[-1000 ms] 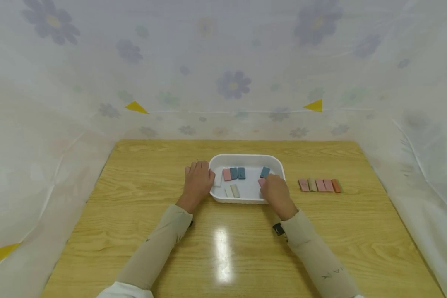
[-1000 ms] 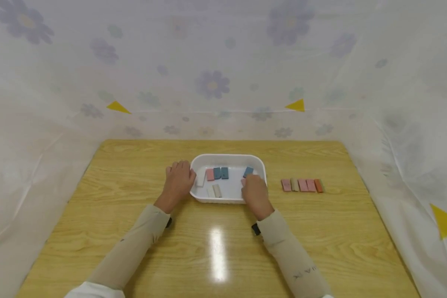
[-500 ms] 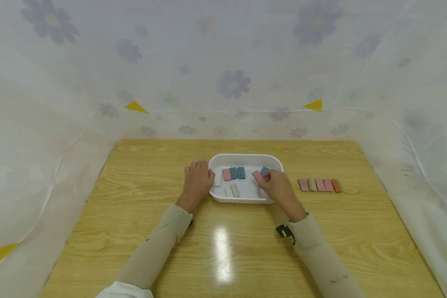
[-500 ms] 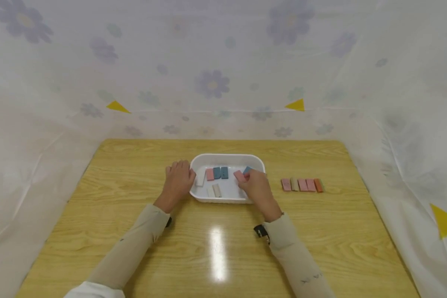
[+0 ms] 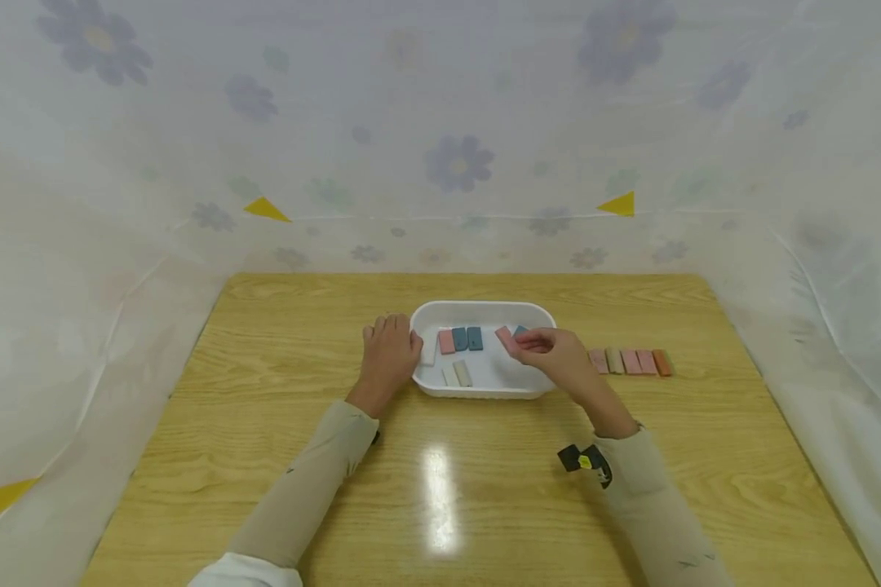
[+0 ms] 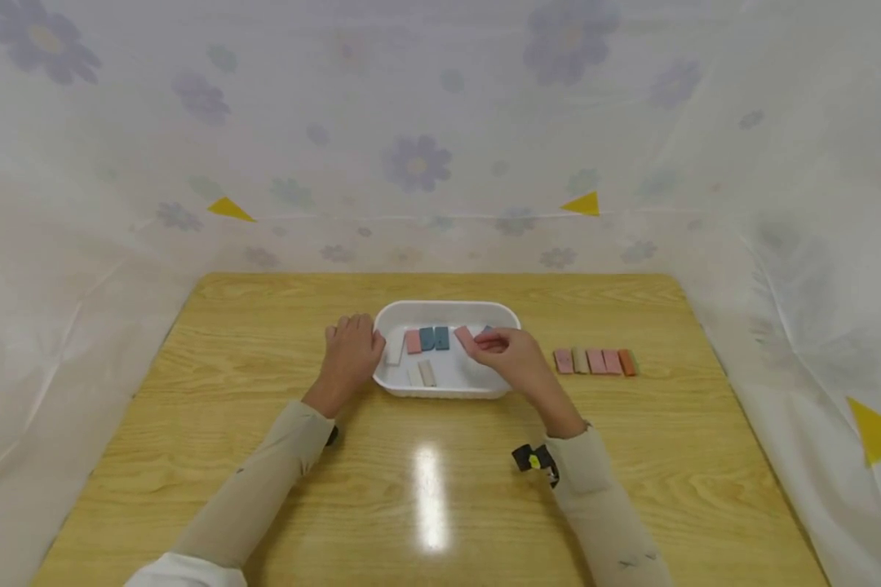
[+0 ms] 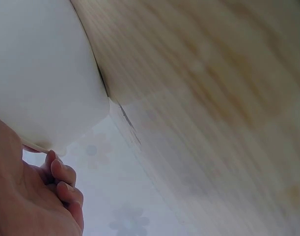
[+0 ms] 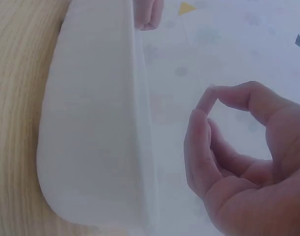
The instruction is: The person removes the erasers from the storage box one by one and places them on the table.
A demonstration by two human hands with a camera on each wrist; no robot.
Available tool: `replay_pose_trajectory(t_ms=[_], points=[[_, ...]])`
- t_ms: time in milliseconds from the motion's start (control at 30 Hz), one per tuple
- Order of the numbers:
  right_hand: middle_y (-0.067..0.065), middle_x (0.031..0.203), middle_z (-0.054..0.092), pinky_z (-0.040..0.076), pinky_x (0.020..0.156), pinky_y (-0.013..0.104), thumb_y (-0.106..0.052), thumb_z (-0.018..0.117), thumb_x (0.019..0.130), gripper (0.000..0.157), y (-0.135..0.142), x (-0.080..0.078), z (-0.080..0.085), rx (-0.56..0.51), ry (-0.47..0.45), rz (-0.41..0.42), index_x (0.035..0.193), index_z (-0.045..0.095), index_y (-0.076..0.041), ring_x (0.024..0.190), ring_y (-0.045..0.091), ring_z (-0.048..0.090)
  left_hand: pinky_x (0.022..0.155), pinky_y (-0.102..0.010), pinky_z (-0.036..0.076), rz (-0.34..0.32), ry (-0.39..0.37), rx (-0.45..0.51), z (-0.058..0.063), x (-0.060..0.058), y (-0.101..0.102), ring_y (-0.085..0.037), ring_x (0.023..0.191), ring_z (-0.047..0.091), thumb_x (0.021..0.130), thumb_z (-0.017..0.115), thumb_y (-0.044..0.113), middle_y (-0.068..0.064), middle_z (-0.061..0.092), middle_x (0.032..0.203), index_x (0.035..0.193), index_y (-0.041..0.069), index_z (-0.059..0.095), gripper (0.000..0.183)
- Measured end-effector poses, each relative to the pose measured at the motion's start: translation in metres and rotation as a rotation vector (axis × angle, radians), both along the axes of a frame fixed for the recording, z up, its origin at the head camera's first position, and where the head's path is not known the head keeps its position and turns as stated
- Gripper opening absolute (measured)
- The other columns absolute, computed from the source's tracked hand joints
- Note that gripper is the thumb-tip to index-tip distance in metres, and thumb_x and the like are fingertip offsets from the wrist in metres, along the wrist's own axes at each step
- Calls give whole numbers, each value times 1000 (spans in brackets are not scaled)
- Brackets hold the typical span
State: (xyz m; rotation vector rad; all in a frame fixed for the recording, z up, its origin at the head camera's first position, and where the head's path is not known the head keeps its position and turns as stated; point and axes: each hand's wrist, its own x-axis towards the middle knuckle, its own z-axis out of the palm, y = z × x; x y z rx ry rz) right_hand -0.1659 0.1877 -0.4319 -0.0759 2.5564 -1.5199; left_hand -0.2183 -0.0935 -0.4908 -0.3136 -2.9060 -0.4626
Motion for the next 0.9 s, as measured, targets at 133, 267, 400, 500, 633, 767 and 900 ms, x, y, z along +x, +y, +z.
replay_pose_trajectory(t_ms=[133, 267, 400, 500, 633, 767, 900], points=[[9, 100, 64, 49, 74, 31, -43, 69, 80, 46, 12, 4, 8, 38, 28, -58, 108, 64, -8, 91, 21, 60, 70, -38, 26, -1, -2, -2, 0, -1, 0, -22, 78, 38, 94, 41, 28, -6, 48, 86, 98, 5, 51, 25], [11, 101, 63, 48, 71, 29, -47, 66, 80, 50, 29, 7, 12, 106, 39, -137, 109, 64, -7, 92, 23, 59, 70, -37, 26, -3, 3, -2, -1, -2, -1, -22, 77, 37, 94, 41, 28, -6, 48, 86, 98, 5, 51, 24], [12, 103, 62, 49, 67, 30, -54, 63, 80, 55, 47, 11, 11, 136, 12, -208, 111, 63, -8, 92, 25, 58, 70, -37, 26, -8, 13, -4, -2, -1, -1, -22, 77, 37, 94, 41, 27, -5, 48, 86, 97, 5, 50, 24], [14, 104, 61, 50, 66, 30, -55, 61, 81, 58, 61, 16, 10, 154, 5, -252, 112, 61, -5, 92, 27, 58, 69, -37, 26, -10, 10, -3, -2, -1, -1, -22, 76, 36, 94, 41, 27, -5, 47, 85, 97, 6, 50, 24], [19, 105, 61, 49, 71, 35, -50, 60, 84, 56, 76, 22, 5, 229, 43, -291, 111, 61, -1, 94, 30, 57, 70, -37, 26, -12, 3, 5, -2, 0, -1, -22, 77, 37, 94, 41, 27, -5, 47, 85, 97, 6, 50, 23], [21, 99, 63, 48, 72, 41, -48, 58, 85, 54, 82, 25, -9, 314, 95, -330, 105, 64, 2, 89, 32, 60, 70, -37, 26, -11, -3, 10, 0, 0, -1, -22, 78, 38, 94, 42, 27, -5, 48, 86, 98, 5, 51, 24], [21, 90, 66, 49, 70, 44, -41, 61, 86, 48, 80, 27, -27, 386, 176, -349, 93, 67, 5, 82, 33, 62, 71, -38, 27, -11, -7, 12, 0, 1, 0, -22, 78, 38, 94, 42, 27, -6, 48, 86, 98, 5, 51, 24]])
